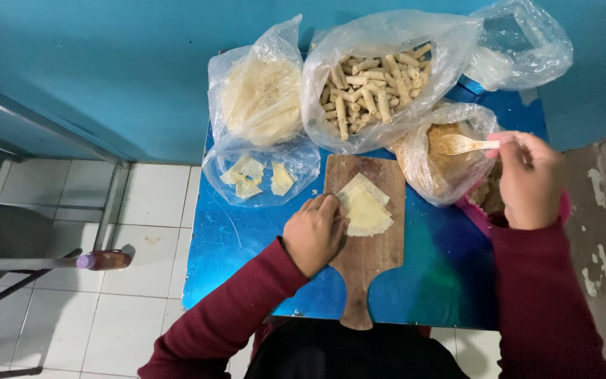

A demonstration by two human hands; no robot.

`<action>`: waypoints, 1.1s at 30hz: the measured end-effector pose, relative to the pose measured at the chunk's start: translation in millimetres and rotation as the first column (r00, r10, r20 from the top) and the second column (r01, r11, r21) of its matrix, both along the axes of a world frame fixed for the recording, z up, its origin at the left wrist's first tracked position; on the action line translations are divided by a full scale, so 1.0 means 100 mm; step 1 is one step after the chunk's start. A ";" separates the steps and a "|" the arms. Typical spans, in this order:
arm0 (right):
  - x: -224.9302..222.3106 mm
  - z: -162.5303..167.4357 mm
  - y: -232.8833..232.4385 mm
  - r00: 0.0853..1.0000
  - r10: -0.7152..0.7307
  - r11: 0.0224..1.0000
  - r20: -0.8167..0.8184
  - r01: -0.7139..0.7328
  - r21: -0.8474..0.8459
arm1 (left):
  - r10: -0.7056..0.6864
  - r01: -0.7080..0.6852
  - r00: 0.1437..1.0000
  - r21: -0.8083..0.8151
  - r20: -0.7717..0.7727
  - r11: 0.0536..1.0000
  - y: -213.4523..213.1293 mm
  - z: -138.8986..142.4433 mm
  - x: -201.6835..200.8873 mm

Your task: The person spreads a brown filling from a plastic bag onto thin dough sheets on a wooden board using a spoon, folds the sheets over the filling by hand, and places the folded pieces into a pink container. They then handle larger round dough pieces, stretching and folding thin dough sheets over them.

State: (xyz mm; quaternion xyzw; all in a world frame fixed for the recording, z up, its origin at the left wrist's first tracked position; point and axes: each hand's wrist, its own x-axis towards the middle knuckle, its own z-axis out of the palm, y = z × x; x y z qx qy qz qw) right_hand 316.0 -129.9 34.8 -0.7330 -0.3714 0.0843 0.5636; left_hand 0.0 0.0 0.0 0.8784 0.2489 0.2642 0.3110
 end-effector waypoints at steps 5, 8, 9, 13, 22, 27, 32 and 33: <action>0.09 0.07 -0.11 0.978 0.012 0.995 -0.206 0.008 0.097 | -0.001 0.002 1.000 -0.021 0.031 1.000 0.00 0.05 0.01; 0.06 0.10 -0.17 0.961 0.100 0.983 -0.258 -0.056 0.173 | 0.005 -0.004 1.000 -0.052 0.022 0.999 0.00 0.05 0.02; 0.03 0.12 -0.21 0.951 0.145 0.981 -0.274 -0.101 0.168 | 0.007 -0.005 1.000 -0.058 0.023 0.998 0.00 0.05 0.03; -0.15 0.10 -0.18 0.917 0.300 0.950 -0.263 -0.261 0.174 | 0.013 -0.012 0.998 -0.027 0.056 1.000 0.00 0.04 0.05; -0.72 0.05 -0.07 0.928 0.365 0.908 -0.075 -0.373 -0.194 | 0.016 -0.012 0.999 -0.083 0.049 0.996 -0.02 0.00 0.12; -0.93 0.16 -0.07 0.866 0.444 0.885 0.231 -0.383 -0.266 | 0.018 -0.009 0.996 -0.102 0.084 0.995 -0.06 0.00 0.14; -1.05 0.27 0.03 0.639 0.579 0.814 0.507 -0.491 -0.312 | 0.020 -0.003 0.995 -0.159 0.102 0.987 0.10 0.01 0.04; -1.04 0.17 -0.03 0.593 0.602 0.795 0.536 -0.506 -0.333 | 0.026 -0.008 0.994 -0.161 0.109 0.987 0.05 -0.07 0.05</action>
